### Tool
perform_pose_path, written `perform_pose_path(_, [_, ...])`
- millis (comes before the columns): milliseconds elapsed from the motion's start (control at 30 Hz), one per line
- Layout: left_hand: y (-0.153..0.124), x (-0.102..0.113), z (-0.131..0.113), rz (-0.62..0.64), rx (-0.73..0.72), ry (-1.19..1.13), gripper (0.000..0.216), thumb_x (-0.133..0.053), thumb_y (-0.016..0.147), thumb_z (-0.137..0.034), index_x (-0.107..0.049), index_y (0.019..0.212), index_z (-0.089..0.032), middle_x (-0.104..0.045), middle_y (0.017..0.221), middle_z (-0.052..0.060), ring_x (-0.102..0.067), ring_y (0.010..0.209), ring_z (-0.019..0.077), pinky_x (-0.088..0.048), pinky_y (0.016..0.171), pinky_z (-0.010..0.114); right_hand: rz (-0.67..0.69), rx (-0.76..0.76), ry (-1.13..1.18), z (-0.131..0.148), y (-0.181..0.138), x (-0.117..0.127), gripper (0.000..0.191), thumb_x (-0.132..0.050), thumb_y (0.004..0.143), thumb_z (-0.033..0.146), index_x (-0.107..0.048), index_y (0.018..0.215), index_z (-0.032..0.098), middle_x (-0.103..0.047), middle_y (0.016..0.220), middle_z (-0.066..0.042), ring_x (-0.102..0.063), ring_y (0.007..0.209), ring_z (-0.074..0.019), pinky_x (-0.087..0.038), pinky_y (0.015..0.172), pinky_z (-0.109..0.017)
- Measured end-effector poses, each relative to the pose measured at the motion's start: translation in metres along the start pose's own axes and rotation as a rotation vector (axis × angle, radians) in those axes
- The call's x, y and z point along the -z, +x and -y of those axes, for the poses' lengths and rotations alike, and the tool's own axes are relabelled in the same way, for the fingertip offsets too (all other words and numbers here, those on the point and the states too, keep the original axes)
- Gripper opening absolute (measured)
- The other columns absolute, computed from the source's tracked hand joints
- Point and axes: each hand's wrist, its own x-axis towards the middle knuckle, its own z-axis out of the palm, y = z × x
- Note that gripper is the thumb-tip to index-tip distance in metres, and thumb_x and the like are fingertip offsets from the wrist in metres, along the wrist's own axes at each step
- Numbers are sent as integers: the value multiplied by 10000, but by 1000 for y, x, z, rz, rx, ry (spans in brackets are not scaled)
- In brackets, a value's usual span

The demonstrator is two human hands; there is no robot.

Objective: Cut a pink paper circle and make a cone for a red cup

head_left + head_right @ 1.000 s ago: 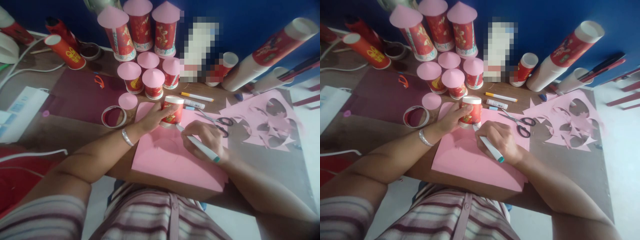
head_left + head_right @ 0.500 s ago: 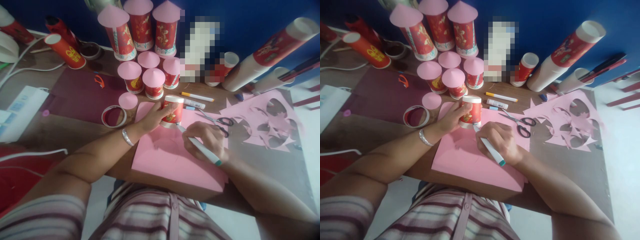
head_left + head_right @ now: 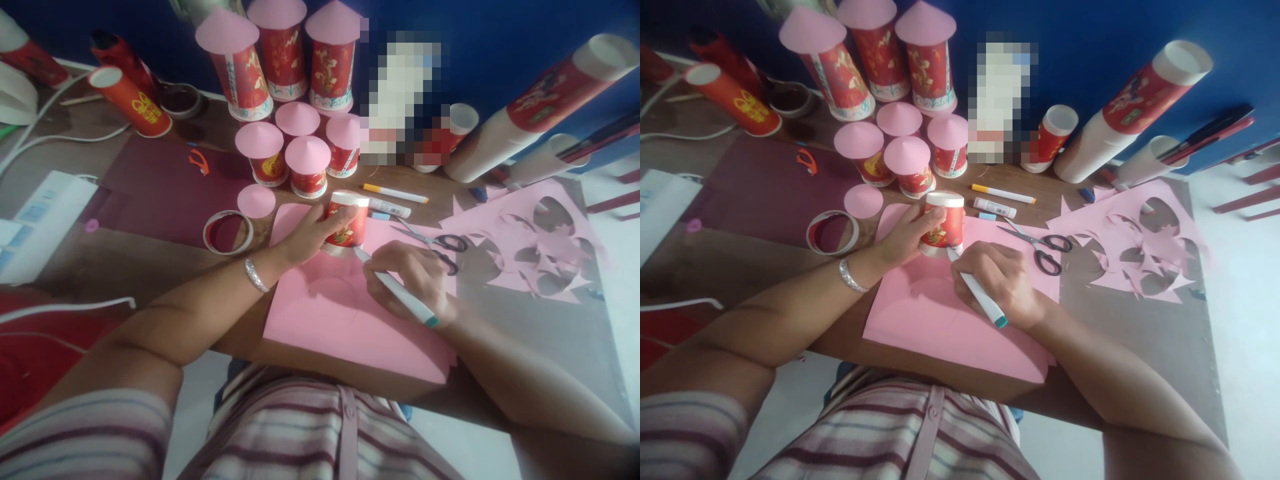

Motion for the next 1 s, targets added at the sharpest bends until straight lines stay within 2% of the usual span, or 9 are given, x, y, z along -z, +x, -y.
perform_pose_path(333, [-1,-3,-7,44,-24,52,385,-703,953,-575,-645,998,-198,-606,870,-13,-591,806,107,-515,767,244,15,-2,-27,-1,1,1,239,-650,881,31,-575,939,250,-684,729,25,-668,605,-140,-547,540,-260])
perform_pose_path(533, [0,-4,-7,74,-18,60,454,-761,898,-586,-541,813,-199,-454,692,-55,-430,611,76,-458,598,209,-2,20,-23,-3,2,0,227,-652,883,27,-580,946,233,-676,723,15,-659,595,-140,-552,545,-258])
perform_pose_path(633, [0,-4,-6,82,15,52,437,-761,902,-575,-549,846,-197,-488,719,-46,-479,634,79,-484,604,199,-2,29,-22,-4,3,0,219,-664,888,32,-588,955,227,-684,726,8,-668,602,-145,-562,553,-261])
perform_pose_path(733, [-2,-3,-6,102,55,32,383,-771,906,-532,-594,1010,-209,-591,856,-16,-619,762,112,-534,657,208,-5,24,-31,-3,4,0,223,-667,894,30,-596,960,231,-700,738,14,-687,624,-142,-579,577,-255])
perform_pose_path(833, [-2,-3,-6,105,82,48,433,-772,900,-532,-596,1153,-228,-664,999,19,-685,870,156,-563,689,235,-6,11,-35,-1,4,0,218,-667,906,36,-600,969,234,-710,756,22,-709,658,-137,-592,603,-246])
perform_pose_path(900, [-2,-3,-7,94,71,79,434,-770,896,-539,-601,1140,-223,-682,1001,24,-675,849,151,-562,695,243,-5,11,-26,-1,3,-1,213,-672,907,36,-601,975,224,-713,761,17,-713,666,-136,-593,613,-244])
perform_pose_path(1000, [-1,-4,-8,98,12,117,371,-756,909,-528,-607,1010,-204,-669,909,13,-633,785,129,-536,685,236,0,17,-7,-1,2,-1,222,-675,899,25,-598,977,218,-715,759,16,-718,674,-137,-594,628,-246])
